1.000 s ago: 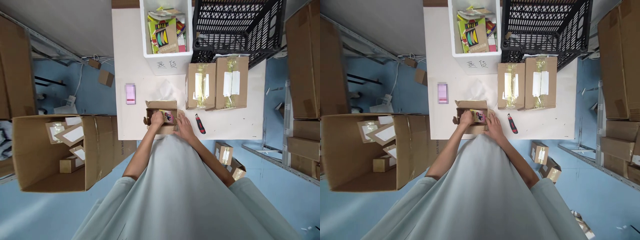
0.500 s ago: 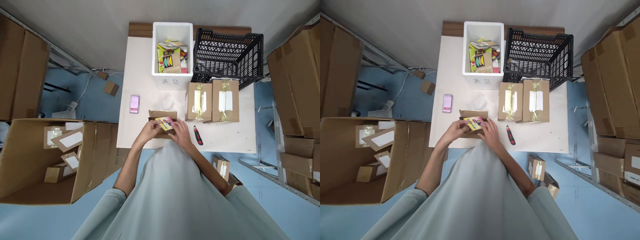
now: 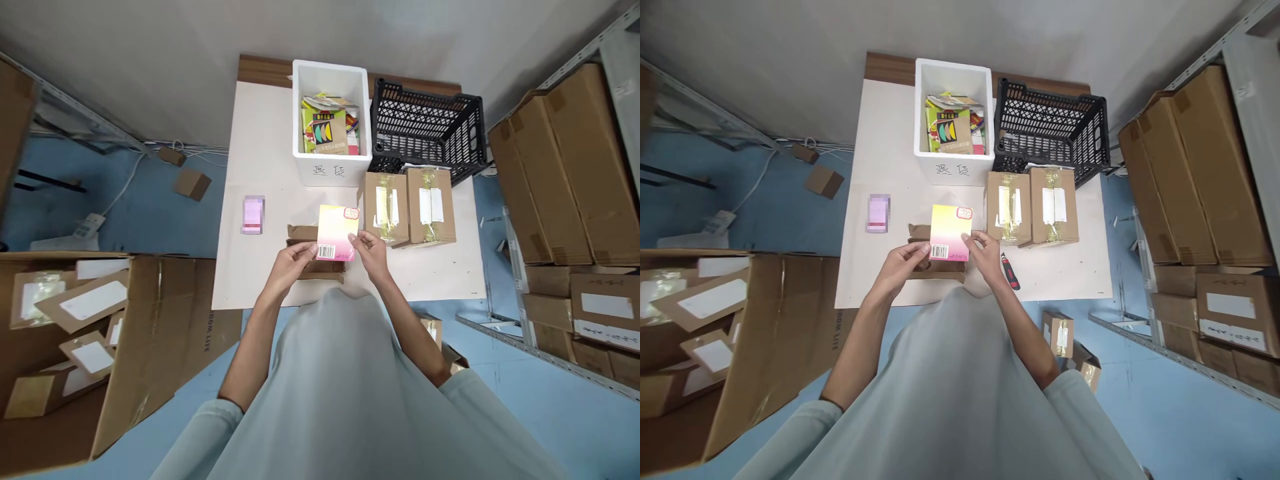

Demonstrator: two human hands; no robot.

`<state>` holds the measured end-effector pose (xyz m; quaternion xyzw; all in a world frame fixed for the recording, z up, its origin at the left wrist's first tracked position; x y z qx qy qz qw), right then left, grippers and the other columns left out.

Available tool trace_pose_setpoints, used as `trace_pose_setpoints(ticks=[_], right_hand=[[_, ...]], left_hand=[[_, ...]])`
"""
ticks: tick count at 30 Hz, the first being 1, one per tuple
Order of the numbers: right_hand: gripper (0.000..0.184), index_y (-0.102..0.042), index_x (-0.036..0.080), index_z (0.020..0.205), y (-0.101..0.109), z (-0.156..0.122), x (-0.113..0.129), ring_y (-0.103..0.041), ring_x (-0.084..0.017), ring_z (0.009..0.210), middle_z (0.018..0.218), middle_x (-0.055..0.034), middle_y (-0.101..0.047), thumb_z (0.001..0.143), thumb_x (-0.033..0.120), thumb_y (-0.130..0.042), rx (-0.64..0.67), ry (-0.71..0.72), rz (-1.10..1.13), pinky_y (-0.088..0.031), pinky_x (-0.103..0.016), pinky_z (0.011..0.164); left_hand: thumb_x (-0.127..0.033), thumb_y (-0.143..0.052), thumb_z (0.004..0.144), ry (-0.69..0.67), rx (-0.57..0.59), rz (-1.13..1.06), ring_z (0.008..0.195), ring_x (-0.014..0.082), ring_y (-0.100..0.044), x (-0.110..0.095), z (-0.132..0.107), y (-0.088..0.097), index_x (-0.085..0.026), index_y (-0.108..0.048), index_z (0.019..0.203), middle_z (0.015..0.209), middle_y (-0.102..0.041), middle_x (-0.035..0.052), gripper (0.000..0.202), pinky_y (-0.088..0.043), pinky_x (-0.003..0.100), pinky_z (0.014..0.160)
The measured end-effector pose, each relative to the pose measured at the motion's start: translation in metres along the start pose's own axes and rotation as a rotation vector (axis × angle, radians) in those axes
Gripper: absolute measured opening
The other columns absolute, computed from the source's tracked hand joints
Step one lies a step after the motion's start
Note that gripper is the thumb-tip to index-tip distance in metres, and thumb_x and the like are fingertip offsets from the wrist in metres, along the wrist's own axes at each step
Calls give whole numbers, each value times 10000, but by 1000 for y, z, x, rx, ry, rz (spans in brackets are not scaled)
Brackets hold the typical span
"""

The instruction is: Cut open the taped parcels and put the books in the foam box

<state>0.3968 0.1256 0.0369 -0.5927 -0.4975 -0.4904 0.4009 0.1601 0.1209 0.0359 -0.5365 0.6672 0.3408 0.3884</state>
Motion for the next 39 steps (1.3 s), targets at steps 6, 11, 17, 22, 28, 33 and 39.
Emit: trace_pose_setpoints(ticks=[6, 11, 17, 22, 28, 33, 39], right_hand=[[605, -800, 218, 936, 4, -7, -5, -771, -281, 1017, 960, -63, -824, 805, 806, -855, -89, -28, -85, -642, -427, 1012], [540, -864, 221, 1137, -5, -24, 10, -784, -305, 1228, 1273, -124, -868, 917, 711, -808, -166, 105, -250, -596, -466, 1181], [507, -861, 232, 1118, -41, -50, -6, -854, -298, 1093, 1145, -91, -902, 934, 703, -819, -63, -36, -149, -678, -412, 1016], [603, -844, 204, 939, -40, -55, -10, -816, -282, 915, 938, -71, -879, 888, 803, -801, -111, -52, -74, -659, -368, 804], [623, -895, 208, 1078, -38, -60, -6, -778, -244, 844, 991, -53, -879, 790, 759, -938, -28, -141, 148, -640, -367, 776], [599, -890, 209, 1069, -54, -70, -6, -787, -233, 834, 965, -50, -876, 795, 736, -961, 73, -211, 223, -622, -338, 724], [612, -849, 249, 1140, -66, -66, 3, -831, -283, 1057, 1140, -58, -889, 773, 720, -988, 113, -142, 214, -695, -412, 937]], left_hand=[[-766, -1041, 623, -46, -44, -139, 981, 275, -804, 3, -9, 0, -186, -846, 1000, 1037, -867, 119, 720, -680, 445, 990], [-757, -1035, 645, -115, -76, -197, 936, 272, -830, 6, -12, -1, -173, -850, 958, 1118, -882, 144, 688, -722, 450, 918], [-697, -889, 868, -366, -51, 20, 961, 303, -869, 0, -25, -25, -212, -904, 936, 1290, -868, 149, 490, -746, 480, 904], [-583, -832, 951, -448, 7, 152, 1113, 310, -863, 1, -37, -32, -244, -923, 1059, 1396, -839, 121, 367, -730, 483, 1003], [-600, -919, 857, -280, -129, 69, 791, 168, -760, 2, -21, 27, -195, -805, 1385, 1363, -831, 158, 675, -649, 321, 739], [-629, -1017, 719, -112, 77, -92, 834, 199, -737, 0, -11, 40, -148, -845, 1280, 1143, -862, 159, 759, -561, 271, 637], [-571, -1040, 687, -145, 88, -101, 656, 127, -596, -15, -9, 49, -155, -880, 1199, 963, -828, 86, 679, -478, 257, 551]])
Point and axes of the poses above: each hand's wrist, its own z-axis towards the middle knuckle, its own y-axis out of the back of the hand, x = y × z, the point moved 9 cm from there along z, towards the middle knuckle
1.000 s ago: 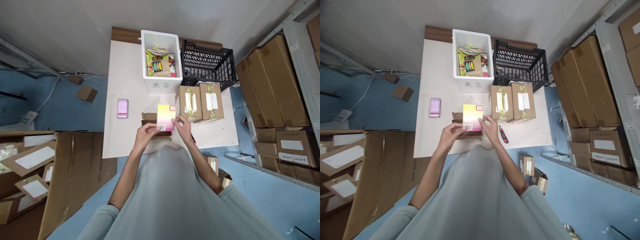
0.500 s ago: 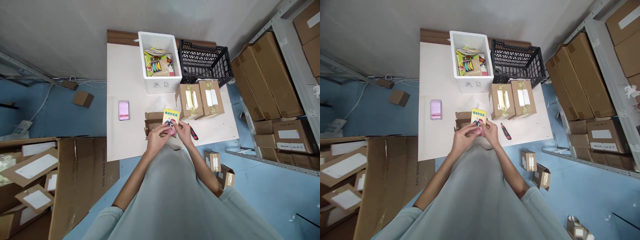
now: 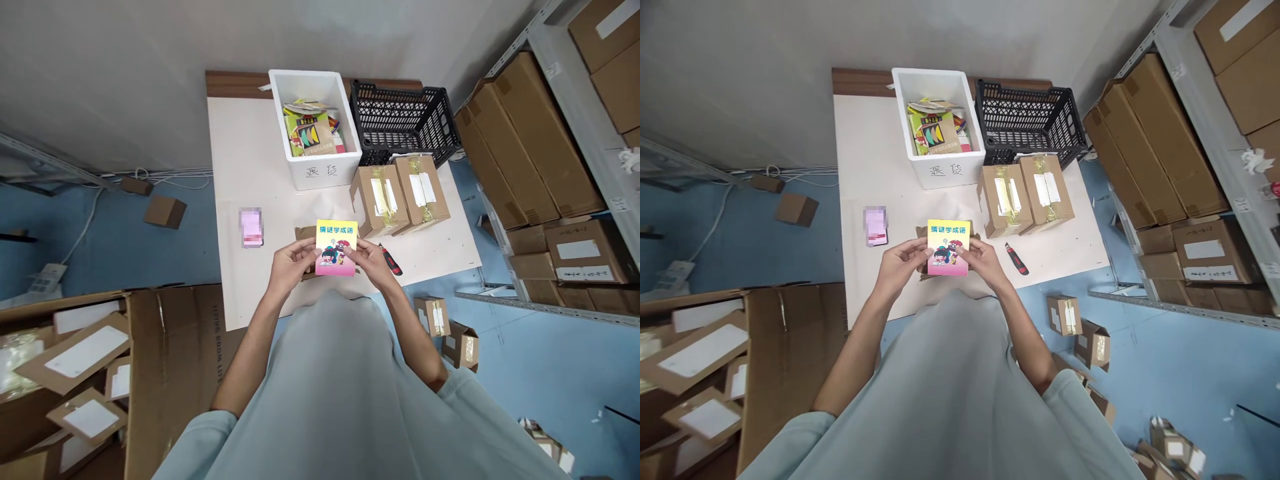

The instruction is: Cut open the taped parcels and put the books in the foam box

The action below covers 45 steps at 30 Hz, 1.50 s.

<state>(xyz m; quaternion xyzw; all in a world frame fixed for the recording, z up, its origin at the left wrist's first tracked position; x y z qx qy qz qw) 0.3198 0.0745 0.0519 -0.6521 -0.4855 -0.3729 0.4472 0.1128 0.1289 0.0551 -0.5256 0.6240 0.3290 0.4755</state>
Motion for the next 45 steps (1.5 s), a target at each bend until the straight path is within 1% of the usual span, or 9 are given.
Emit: trace_pose_setpoints(ticks=[4, 11, 18, 23, 29, 35, 38, 42, 45], right_hand=[[562, -799, 282, 1108, 1, 5, 13, -824, -285, 1157, 1153, -52, -879, 776, 688, -1002, -25, 109, -47, -664, -445, 1087], [289, -838, 298, 958, -1, -3, 49, -704, -301, 1462, 1304, -86, -858, 961, 584, -882, -36, 399, -215, -490, -512, 1326], [366, -849, 308, 1010, 5, -1, 53, -711, -299, 1444, 1360, -100, -824, 1015, 667, -778, -48, 347, -233, -532, -508, 1294], [429, -754, 284, 1106, 28, 7, 46, -798, -264, 1159, 1117, -68, -835, 931, 661, -860, -166, 279, -233, -628, -436, 1125], [332, -837, 272, 1060, 44, 5, 54, -789, -256, 1089, 1136, -73, -855, 1003, 595, -784, -136, 261, -328, -635, -401, 1024], [324, -902, 308, 1195, 59, 5, 73, -794, -284, 1208, 1295, -55, -872, 974, 524, -806, -35, 224, -342, -646, -420, 1033], [333, -906, 304, 1122, 63, 9, 83, -813, -270, 1052, 1146, -49, -889, 936, 576, -863, -35, 213, -324, -660, -418, 967], [466, -856, 253, 950, 62, 17, 90, -737, -214, 716, 767, -25, -790, 939, 719, -846, -25, 187, -268, -638, -369, 749], [560, -816, 247, 907, 63, 27, 88, -664, -187, 632, 687, -3, -713, 922, 808, -821, -32, 175, -269, -594, -340, 664]], left_hand=[[-534, -970, 792, -173, -11, 74, 702, 147, -645, -24, 0, 6, -188, -886, 1144, 919, -800, 52, 500, -592, 298, 656], [-332, -808, 924, -505, -3, 195, 1063, 219, -778, -60, -13, 4, -239, -860, 897, 1112, -824, 93, 110, -661, 338, 870], [-472, -834, 905, -363, -68, 167, 1168, 260, -791, -53, -9, -1, -235, -743, 905, 1134, -832, 107, 255, -664, 432, 1050], [-572, -908, 836, -248, -117, 136, 1008, 234, -796, -45, -1, -6, -238, -636, 877, 1087, -831, 99, 433, -668, 381, 919], [-555, -807, 922, -176, -90, 217, 728, 172, -676, -34, 5, -19, -217, -815, 1045, 897, -763, 47, 359, -574, 301, 673], [-487, -840, 878, -225, -50, 266, 930, 216, -753, -53, 6, -35, -214, -876, 1193, 1095, -830, 87, 418, -656, 341, 832], [-591, -883, 869, -210, -93, 253, 916, 233, -775, -64, 7, -41, -208, -882, 1154, 1095, -843, 97, 477, -661, 342, 791], [-755, -879, 870, -141, -167, 197, 739, 242, -788, -69, 13, -49, -189, -850, 994, 777, -766, 59, 580, -637, 336, 656], [-758, -880, 870, -138, -192, 198, 636, 211, -748, -69, 18, -56, -195, -821, 914, 661, -702, 16, 567, -619, 313, 599]])
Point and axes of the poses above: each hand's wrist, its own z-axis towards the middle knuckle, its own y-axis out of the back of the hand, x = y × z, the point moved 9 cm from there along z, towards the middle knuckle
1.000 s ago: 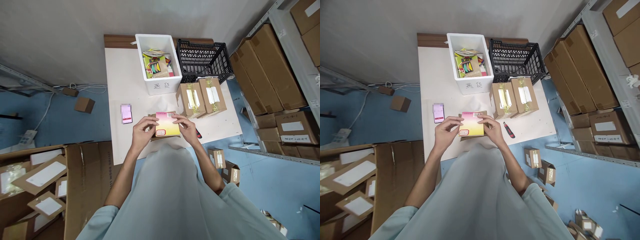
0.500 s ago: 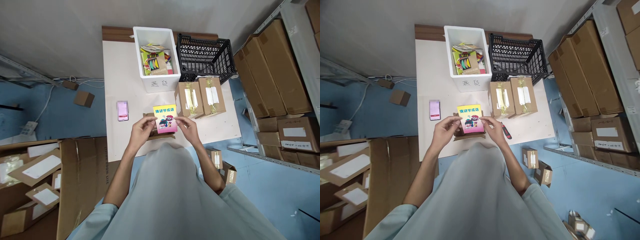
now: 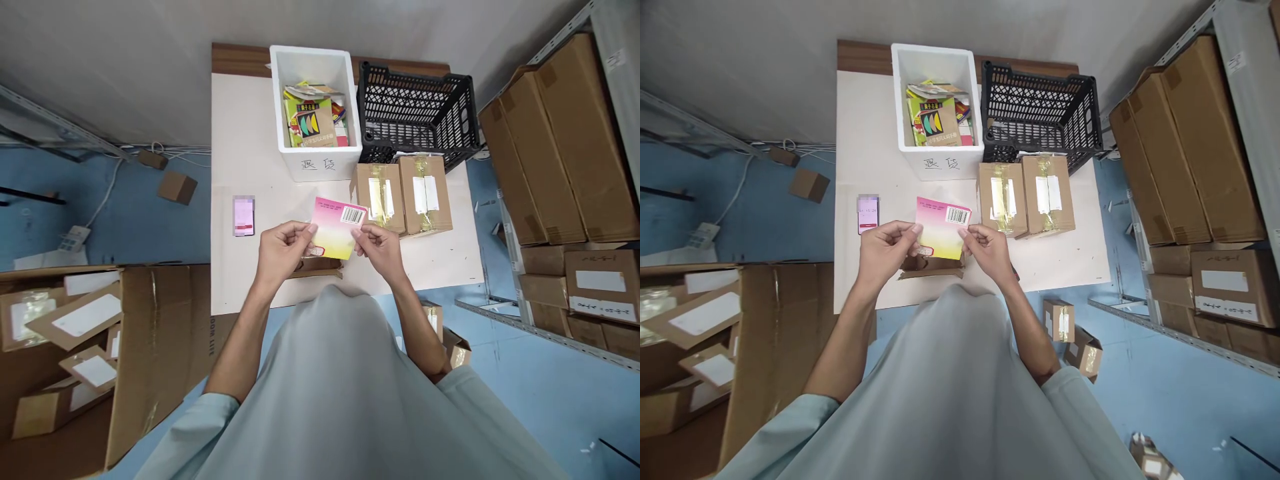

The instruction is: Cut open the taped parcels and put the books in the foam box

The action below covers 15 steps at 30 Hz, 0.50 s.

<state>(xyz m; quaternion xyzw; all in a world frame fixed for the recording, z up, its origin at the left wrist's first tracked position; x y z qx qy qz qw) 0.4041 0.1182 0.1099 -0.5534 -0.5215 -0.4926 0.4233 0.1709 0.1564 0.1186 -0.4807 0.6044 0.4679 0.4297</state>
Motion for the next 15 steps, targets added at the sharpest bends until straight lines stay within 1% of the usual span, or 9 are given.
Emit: trace_pose_setpoints(ticks=[3, 5, 7, 10, 12, 13, 14, 15], right_hand=[[613, -783, 247, 842, 2, 8, -13, -627, -177, 619, 666, -1, -682, 909, 856, -795, -15, -9, -15, -570, -330, 652], [614, -779, 245, 821, 3, 11, -24, -624, -177, 622, 670, -9, -690, 912, 852, -788, -22, -30, -17, -559, -327, 648], [589, -797, 240, 842, 5, 10, -37, -638, -180, 631, 711, -25, -732, 921, 823, -790, -25, -61, -16, -544, -322, 626], [539, -844, 232, 951, 7, 2, -58, -693, -187, 674, 838, -50, -814, 930, 768, -789, -9, -107, -7, -563, -320, 630], [541, -873, 236, 1075, 6, -8, -73, -722, -194, 696, 862, -39, -830, 923, 747, -783, 11, -137, -7, -618, -339, 687], [558, -881, 242, 1135, 5, -14, -81, -721, -196, 683, 817, -23, -818, 918, 745, -777, 22, -161, -16, -644, -356, 709], [569, -885, 249, 1170, 4, -21, -91, -719, -195, 671, 837, -22, -824, 920, 747, -768, 21, -187, -22, -660, -368, 706], [576, -886, 255, 1192, 1, -29, -101, -731, -199, 674, 923, -36, -850, 921, 747, -759, 35, -216, -10, -672, -377, 679]], left_hand=[[-735, -867, 894, -14, 2, 31, 590, 181, -707, 4, 2, -9, -199, -822, 925, 652, -714, 11, 539, -613, 298, 593], [-744, -851, 905, -7, 9, 42, 605, 183, -716, 12, 2, -14, -198, -827, 955, 679, -742, 22, 549, -628, 302, 619], [-769, -823, 918, 18, 23, 39, 649, 197, -746, 23, 2, -17, -197, -828, 976, 733, -780, 46, 576, -628, 302, 630], [-819, -729, 970, 67, 50, 37, 699, 211, -765, 45, -2, -18, -191, -832, 962, 838, -828, 95, 637, -585, 285, 584], [-847, -681, 983, 104, 66, 40, 668, 211, -741, 62, -9, -16, -187, -846, 986, 815, -819, 95, 680, -558, 283, 546], [-852, -698, 965, 127, 81, 38, 636, 210, -720, 71, -15, -16, -188, -855, 1038, 766, -799, 77, 686, -557, 287, 534], [-846, -745, 930, 150, 92, 27, 602, 207, -699, 81, -21, -16, -190, -858, 1103, 722, -777, 56, 688, -567, 295, 528], [-828, -808, 880, 176, 99, 2, 585, 208, -695, 92, -28, -16, -194, -850, 1177, 733, -783, 50, 701, -579, 303, 516]])
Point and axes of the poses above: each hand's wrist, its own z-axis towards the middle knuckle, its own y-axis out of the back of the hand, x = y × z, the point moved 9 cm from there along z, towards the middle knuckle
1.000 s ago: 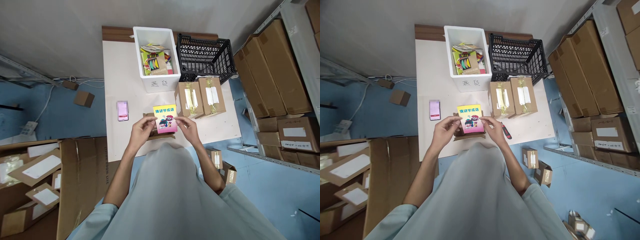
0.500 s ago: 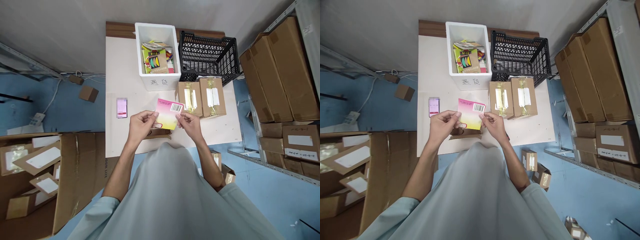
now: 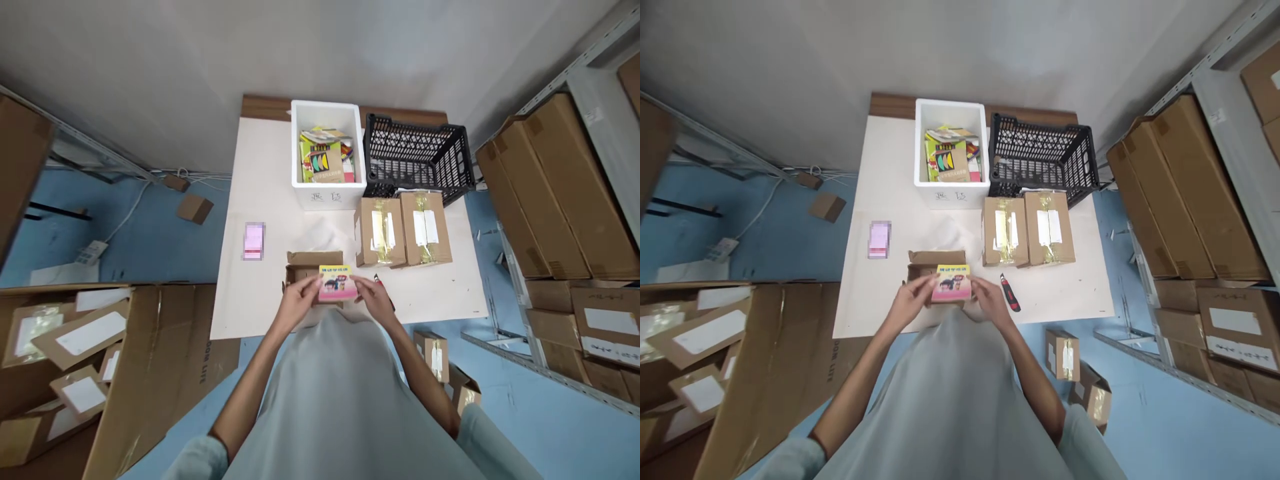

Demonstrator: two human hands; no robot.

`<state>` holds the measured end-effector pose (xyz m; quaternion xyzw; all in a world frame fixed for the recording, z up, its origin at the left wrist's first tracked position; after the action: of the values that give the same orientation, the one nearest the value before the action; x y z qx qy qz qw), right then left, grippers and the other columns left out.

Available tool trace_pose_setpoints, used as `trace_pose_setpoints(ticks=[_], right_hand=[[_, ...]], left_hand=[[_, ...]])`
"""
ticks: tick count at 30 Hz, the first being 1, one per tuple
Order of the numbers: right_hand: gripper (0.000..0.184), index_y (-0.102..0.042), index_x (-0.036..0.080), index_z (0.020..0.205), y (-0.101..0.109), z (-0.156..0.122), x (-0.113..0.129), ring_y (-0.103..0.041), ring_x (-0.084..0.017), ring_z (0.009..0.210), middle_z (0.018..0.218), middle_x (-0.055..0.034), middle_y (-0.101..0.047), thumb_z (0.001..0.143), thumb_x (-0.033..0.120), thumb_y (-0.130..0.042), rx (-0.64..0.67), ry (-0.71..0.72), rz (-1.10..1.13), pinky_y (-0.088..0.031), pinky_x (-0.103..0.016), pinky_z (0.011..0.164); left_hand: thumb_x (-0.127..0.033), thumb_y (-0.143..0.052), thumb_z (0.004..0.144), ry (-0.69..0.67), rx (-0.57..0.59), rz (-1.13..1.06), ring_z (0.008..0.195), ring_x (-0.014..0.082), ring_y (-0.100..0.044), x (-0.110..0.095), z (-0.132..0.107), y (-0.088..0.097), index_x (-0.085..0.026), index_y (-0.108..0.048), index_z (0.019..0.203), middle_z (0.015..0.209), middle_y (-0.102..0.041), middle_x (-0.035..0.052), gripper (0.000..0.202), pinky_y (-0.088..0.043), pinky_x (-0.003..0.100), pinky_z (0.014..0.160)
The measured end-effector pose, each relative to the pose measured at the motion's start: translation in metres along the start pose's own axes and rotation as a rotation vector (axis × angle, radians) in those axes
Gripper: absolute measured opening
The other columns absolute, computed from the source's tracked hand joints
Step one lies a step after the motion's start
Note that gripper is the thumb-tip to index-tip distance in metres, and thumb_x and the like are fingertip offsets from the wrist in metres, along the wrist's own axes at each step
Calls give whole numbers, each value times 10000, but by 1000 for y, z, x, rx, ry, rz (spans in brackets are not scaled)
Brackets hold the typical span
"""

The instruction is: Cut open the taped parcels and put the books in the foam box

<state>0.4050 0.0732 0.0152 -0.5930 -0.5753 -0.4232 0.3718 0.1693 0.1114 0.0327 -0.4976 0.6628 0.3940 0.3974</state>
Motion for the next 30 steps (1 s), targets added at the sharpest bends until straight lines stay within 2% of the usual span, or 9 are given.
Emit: trace_pose_setpoints(ticks=[4, 7, 10, 15, 17, 19, 22, 26, 30], right_hand=[[599, -863, 294, 1289, -18, -12, -37, -741, -208, 645, 1157, -61, -873, 845, 698, -871, 61, -93, 36, -725, -437, 620], [623, -856, 292, 1304, -24, 5, -27, -807, -256, 751, 1276, -99, -854, 809, 667, -912, 55, -59, 56, -761, -479, 675], [676, -854, 244, 1308, -22, 48, 32, -846, -328, 1025, 1339, -158, -833, 802, 689, -908, 27, 81, 61, -767, -471, 781], [828, -716, 290, 1572, -13, 123, 176, -720, -358, 1432, 1717, -149, -627, 899, 753, -854, -13, 419, 86, -680, -532, 1135], [849, -687, 305, 1601, -10, 142, 205, -659, -349, 1520, 1750, -133, -595, 905, 760, -856, -27, 497, 79, -610, -545, 1234], [816, -716, 289, 1559, -9, 156, 204, -669, -339, 1505, 1700, -144, -645, 905, 757, -860, -32, 502, 33, -590, -530, 1253], [720, -771, 246, 1453, -11, 168, 153, -746, -330, 1385, 1577, -164, -739, 906, 703, -873, -21, 393, -71, -614, -510, 1213], [583, -788, 191, 1391, -13, 172, 61, -821, -314, 1214, 1463, -188, -800, 937, 548, -867, -4, 131, -282, -643, -517, 1149], [527, -734, 184, 1496, -22, 187, 15, -833, -286, 1195, 1511, -181, -778, 1022, 409, -787, 58, -32, -512, -634, -482, 1150]], left_hand=[[-714, -928, 786, 112, 61, -176, 848, 275, -841, 38, -14, -11, -245, -748, 1420, 1206, -865, 133, 810, -721, 409, 616], [-686, -933, 791, 86, 96, -199, 938, 308, -860, 30, -2, -13, -246, -762, 1419, 1279, -859, 147, 785, -761, 495, 748], [-664, -892, 853, -71, 67, -110, 1058, 344, -854, -27, 38, 1, -193, -759, 1452, 1400, -824, 180, 774, -764, 536, 848], [-614, -871, 941, -508, -132, 13, 1556, 393, -630, -185, 101, 47, -200, -730, 1512, 1625, -690, 186, 719, -602, 546, 1244], [-591, -864, 976, -645, -190, 22, 1653, 393, -517, -229, 107, 60, -224, -688, 1557, 1698, -618, 170, 710, -529, 563, 1313], [-559, -838, 1013, -713, -218, 25, 1675, 383, -482, -241, 108, 67, -259, -683, 1560, 1719, -588, 136, 643, -493, 573, 1333], [-504, -798, 1034, -663, -217, 77, 1629, 360, -537, -201, 117, 72, -268, -724, 1505, 1685, -612, 127, 532, -507, 566, 1317], [-405, -747, 1014, -332, -158, 249, 1508, 345, -653, -84, 145, 76, -202, -756, 1453, 1598, -691, 173, 483, -579, 534, 1243], [-400, -722, 1011, -19, -24, 519, 1409, 359, -725, 5, 175, 78, -169, -711, 1536, 1598, -709, 180, 573, -603, 474, 1179]])
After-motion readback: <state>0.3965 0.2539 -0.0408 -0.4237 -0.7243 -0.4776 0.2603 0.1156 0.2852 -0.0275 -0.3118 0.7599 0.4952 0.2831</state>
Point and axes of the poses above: each hand's wrist, its own z-axis towards the middle knuckle, its own y-axis out of the back of the hand, x = y × z, the point moved 9 cm from there along z, towards the middle knuckle
